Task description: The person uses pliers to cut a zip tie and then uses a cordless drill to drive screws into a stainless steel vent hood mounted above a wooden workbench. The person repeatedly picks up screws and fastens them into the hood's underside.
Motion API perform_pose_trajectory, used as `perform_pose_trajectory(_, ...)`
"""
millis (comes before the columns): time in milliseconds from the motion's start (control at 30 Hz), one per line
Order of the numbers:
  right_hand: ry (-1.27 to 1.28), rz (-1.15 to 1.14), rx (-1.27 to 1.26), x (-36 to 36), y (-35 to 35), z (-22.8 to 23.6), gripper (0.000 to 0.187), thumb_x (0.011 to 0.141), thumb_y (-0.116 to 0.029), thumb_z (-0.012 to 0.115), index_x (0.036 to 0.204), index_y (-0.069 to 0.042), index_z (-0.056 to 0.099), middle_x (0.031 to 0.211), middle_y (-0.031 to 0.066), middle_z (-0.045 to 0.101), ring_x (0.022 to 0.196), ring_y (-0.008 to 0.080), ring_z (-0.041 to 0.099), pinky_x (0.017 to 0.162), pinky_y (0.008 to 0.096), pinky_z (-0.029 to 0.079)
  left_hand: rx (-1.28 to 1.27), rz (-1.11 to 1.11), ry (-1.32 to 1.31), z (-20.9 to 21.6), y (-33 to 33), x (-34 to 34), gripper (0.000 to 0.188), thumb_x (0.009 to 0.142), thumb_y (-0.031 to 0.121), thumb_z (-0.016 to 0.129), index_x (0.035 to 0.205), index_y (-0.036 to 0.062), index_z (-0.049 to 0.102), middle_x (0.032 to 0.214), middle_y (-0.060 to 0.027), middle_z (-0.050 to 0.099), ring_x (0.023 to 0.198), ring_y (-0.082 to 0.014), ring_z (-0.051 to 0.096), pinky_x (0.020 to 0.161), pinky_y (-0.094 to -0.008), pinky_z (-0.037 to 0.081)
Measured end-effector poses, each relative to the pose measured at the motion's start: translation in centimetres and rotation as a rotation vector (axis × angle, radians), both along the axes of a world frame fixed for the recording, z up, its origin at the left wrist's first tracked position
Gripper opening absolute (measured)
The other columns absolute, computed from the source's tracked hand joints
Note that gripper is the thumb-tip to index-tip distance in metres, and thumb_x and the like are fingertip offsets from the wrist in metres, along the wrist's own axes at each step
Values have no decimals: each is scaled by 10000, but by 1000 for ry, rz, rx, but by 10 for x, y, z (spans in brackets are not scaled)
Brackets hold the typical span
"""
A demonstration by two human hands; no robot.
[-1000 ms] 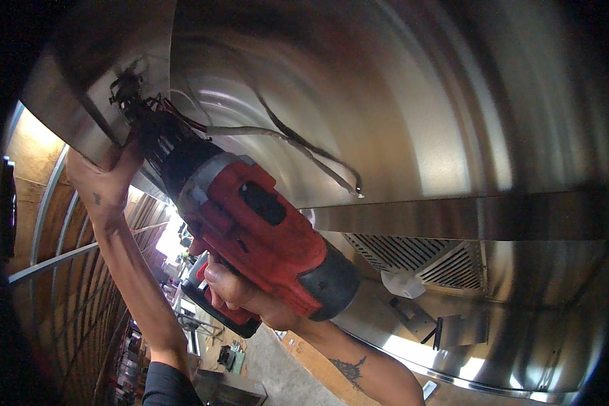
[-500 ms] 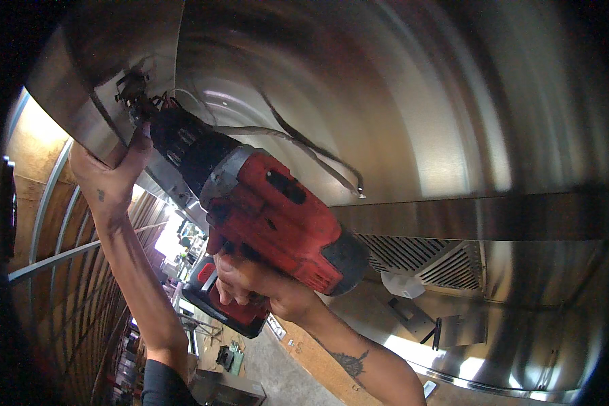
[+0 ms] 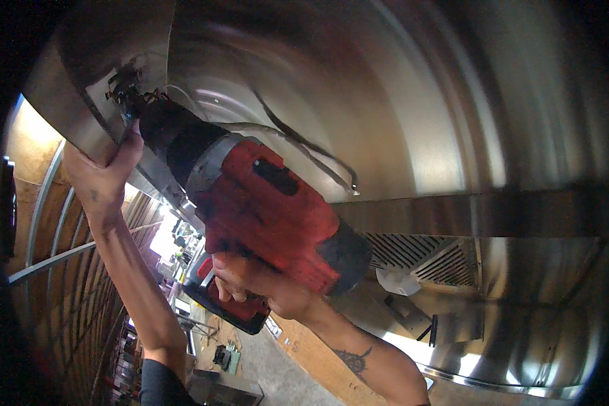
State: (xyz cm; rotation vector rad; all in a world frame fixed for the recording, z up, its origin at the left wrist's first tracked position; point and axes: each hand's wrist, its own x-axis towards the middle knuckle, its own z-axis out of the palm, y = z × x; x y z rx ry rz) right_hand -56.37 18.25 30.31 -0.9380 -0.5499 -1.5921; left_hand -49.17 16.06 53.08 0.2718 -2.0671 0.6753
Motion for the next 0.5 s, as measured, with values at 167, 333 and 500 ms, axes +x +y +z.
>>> perform_pose_trajectory(167,153,-229,59,-8,7,1,342,1049,-334,541,807,-93,554,702,2,530,693,92,546,641,264,450,-6,44,-22,2,1,-1,367,695,110,857,963,6,629,800,-68,689,689,-141,650,668,-278,514)
perform_pose_trajectory(333,218,-179,111,-14,14,0,386,954,-242,592,1179,61,509,696,13,468,618,113,452,675,309,471,27,16,-39,2,2,1,371,684,116,833,970,6,625,819,-74,686,710,-142,656,677,-283,517)
perform_pose_trajectory(500,173,-254,130,-9,27,-7,437,948,-225,585,1238,82,473,675,21,454,615,118,457,665,315,472,-4,5,-9,-3,3,-1,485,659,102,795,1087,-5,594,884,-96,691,785,-177,679,751,-313,536)
